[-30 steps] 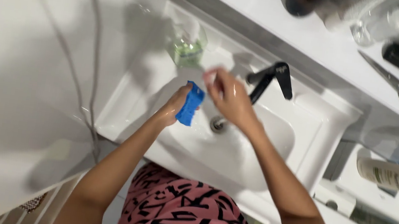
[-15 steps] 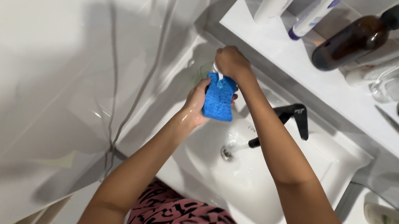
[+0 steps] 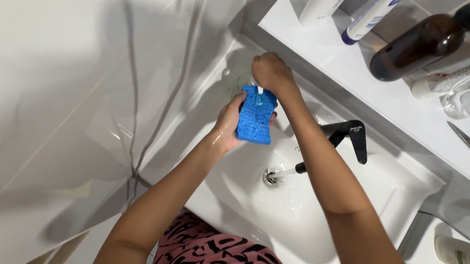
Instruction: Clean the bathroom sink and faucet using a sponge and soap.
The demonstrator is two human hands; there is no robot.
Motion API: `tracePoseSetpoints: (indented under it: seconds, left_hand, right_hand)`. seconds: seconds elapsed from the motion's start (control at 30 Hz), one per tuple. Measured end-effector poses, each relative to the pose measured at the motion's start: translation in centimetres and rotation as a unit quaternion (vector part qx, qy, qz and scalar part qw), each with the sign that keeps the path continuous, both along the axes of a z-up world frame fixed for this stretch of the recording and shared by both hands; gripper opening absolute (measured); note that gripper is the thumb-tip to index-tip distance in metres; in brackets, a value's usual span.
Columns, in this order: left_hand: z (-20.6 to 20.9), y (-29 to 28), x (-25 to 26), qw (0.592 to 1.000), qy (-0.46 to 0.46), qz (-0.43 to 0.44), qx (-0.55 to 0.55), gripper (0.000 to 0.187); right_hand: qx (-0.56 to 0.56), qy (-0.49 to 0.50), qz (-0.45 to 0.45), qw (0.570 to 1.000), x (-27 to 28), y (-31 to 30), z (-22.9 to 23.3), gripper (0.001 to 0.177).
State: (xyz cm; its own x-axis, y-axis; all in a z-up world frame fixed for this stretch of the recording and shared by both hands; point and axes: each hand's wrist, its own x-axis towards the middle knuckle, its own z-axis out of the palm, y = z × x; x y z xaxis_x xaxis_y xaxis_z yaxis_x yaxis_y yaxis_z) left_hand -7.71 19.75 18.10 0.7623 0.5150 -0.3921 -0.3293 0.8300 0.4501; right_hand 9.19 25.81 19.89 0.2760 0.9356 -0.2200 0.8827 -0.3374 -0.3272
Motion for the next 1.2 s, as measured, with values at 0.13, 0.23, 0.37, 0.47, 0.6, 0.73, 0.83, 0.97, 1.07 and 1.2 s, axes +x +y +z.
tracePoseSetpoints:
  seconds: [0.13,0.23,0.37,0.47,0.6,0.73,0.83,0.97,1.07,1.2]
  left_hand:
    - [0.5,0.2,-0.1,1.000,0.019,-0.004,-0.014,0.059]
    - [-0.5,-0.1,-0.1,1.000,0.015,-0.013,0.002,0.063]
    - [-0.5,0.4,0.2,0.999,-0.028,-0.013,0.009,0.061]
    - [-0.4,-0.4,-0.5,0.999,-0.037,-0.010,0.033,0.063]
    - [-2.1,-1.0,-2.2,0.993,-0.074,-0.029,0.085,0.067]
    - [-2.0,-4.5,-4.0,0.993,-0.064,-0.012,0.102,0.062]
    - [-7.1,-7.2,-2.1,0.993,-0.086,-0.068,0.045,0.059]
    - [-14.2,-12.8,3.9,0.985,-0.008,-0.172,-0.031,0.054]
    - [-18.4,-15.4,7.9,0.971,-0.022,-0.226,-0.077,0.045]
    - [-15.0,-15.1,9.4,0.966,-0.081,-0.234,-0.076,0.034]
  right_hand:
    - [0.008,-0.097,0.143,0.985,0.9,0.4,1.8,0.036]
    - [-0.020,-0.064,0.106,0.992,1.3,0.8,1.4,0.037]
    - [0.028,-0.011,0.035,0.999,0.7,1.2,0.0,0.041]
    - [0.062,0.009,-0.071,0.995,-1.0,-0.2,2.1,0.046]
    - [0.113,0.067,-0.031,0.991,-0.9,-2.6,6.7,0.052]
    - [0.191,0.139,-0.062,0.970,-1.1,-11.5,9.5,0.050]
    - [0.350,-0.036,0.018,0.936,0.4,-19.8,7.9,0.036]
    - [0.256,-0.220,-0.168,0.926,4.0,-27.1,3.0,0.075]
    - [0.203,-0.045,-0.223,0.952,4.4,-28.6,2.8,0.067]
    - [0.072,0.119,-0.332,0.933,0.5,-27.1,9.9,0.077]
